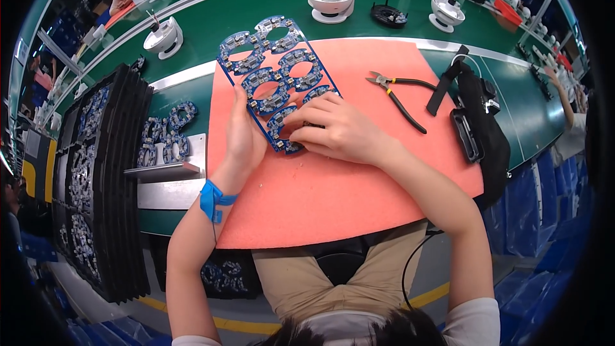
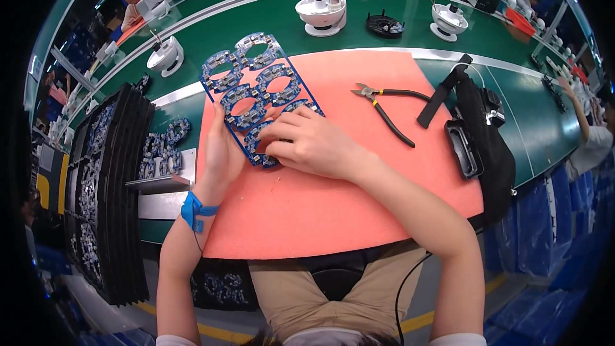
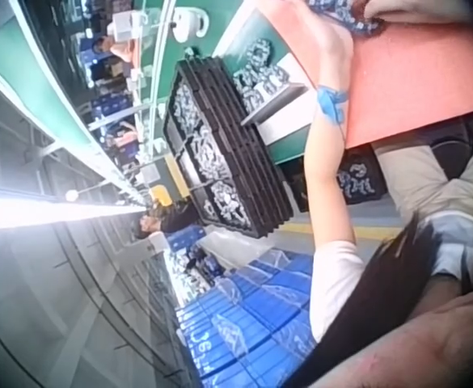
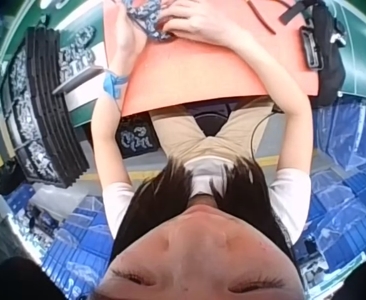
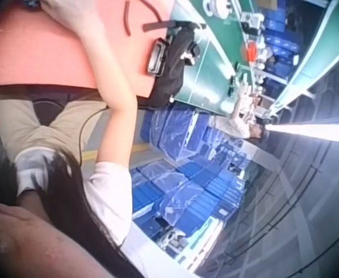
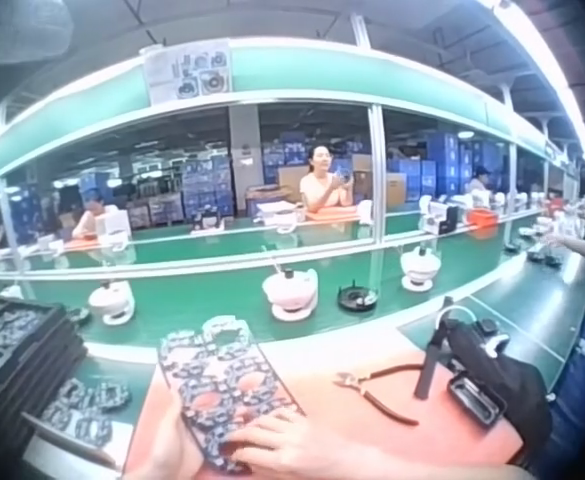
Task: Assembling LED lighting components into fixtures using hand tools on a production line.
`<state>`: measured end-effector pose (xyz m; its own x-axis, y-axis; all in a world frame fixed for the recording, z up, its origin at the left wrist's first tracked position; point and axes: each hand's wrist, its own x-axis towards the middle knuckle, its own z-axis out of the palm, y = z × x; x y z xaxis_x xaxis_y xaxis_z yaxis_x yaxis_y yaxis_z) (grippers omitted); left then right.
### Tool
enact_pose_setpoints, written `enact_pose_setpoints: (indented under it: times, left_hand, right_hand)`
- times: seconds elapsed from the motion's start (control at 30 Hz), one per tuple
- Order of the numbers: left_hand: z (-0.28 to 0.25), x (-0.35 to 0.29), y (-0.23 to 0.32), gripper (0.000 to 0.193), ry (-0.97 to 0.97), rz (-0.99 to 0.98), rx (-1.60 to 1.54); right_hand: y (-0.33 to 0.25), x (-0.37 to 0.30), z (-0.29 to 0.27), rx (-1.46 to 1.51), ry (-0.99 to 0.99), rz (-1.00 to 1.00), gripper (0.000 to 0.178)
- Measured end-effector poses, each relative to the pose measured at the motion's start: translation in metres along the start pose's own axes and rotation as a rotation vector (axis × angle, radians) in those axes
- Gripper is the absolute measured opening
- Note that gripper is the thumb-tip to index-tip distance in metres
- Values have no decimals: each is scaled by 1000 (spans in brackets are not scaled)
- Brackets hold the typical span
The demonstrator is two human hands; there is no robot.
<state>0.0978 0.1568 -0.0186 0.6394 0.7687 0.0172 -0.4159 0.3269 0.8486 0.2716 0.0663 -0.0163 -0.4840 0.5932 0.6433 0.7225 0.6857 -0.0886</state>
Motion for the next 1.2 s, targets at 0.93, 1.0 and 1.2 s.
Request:
enact_pose_setpoints:
  times: [0.93, 1.0, 1.2]
  left_hand:
    - [0, -1, 2, 53, 104, 26, -19]
    - [2, -2, 4, 53, 99, 43, -19]
    - [-2, -1, 5, 53, 74, 19, -35]
  right_hand:
    - [43, -28, -33, -78, -48, 226, 16]
    - [43, -28, -29, -100, -31, 205, 15]
    - [39, -26, -27, -28, -17, 347, 14]
